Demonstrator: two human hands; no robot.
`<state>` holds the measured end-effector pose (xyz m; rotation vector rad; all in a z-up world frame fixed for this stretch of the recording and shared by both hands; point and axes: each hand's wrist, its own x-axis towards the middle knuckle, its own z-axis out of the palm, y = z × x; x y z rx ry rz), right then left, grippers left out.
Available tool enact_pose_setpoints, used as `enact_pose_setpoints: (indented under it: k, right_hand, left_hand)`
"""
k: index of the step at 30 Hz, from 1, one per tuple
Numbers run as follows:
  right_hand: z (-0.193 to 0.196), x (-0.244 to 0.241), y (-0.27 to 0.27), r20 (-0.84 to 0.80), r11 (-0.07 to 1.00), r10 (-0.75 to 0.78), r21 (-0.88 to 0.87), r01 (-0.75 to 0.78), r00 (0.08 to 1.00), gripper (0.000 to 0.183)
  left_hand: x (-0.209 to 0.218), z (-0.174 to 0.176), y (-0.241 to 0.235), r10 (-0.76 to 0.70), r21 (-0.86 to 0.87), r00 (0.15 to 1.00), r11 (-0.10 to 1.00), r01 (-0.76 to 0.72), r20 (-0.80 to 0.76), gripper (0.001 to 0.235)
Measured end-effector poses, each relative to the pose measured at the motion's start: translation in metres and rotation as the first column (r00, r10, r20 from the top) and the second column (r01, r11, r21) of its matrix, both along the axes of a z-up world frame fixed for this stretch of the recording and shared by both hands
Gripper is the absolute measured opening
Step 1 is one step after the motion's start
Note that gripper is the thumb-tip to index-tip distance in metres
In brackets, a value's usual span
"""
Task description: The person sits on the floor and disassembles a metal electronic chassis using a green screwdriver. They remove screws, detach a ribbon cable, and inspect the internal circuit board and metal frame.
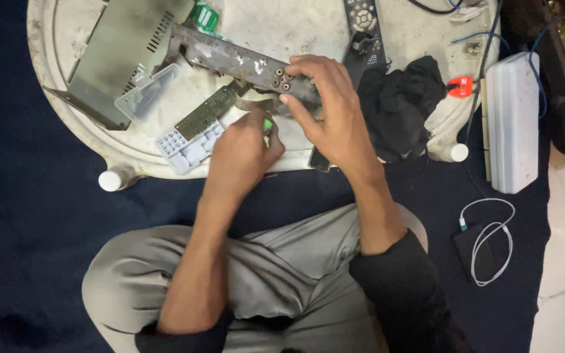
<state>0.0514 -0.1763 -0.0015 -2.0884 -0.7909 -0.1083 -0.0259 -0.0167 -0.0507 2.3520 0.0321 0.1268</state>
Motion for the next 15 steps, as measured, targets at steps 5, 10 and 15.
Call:
enact_pose_setpoints:
  k: [5,10,15]
  right_hand:
    - [0.010,-0.001,0.003,0.057,1.000,0.016,-0.028,-0.015,0.998,0.035]
    - [0.008,-0.001,0.001,0.023,0.999,0.021,-0.032,-0.020,1.000,0.035]
    - [-0.002,0.001,-0.003,0.007,0.999,0.035,-0.036,-0.034,0.999,0.036]
  left_hand:
    - [-0.001,-0.045,-0.009,-0.072,0.300,0.997,0.952,0.065,0.011,0.027]
    - [-0.004,-0.044,0.001,-0.093,0.260,0.987,0.957,0.124,-0.129,0.014]
    - [-0.001,-0.021,0.023,0.017,-0.011,0.920,1.000,-0.024,-0.393,0.037]
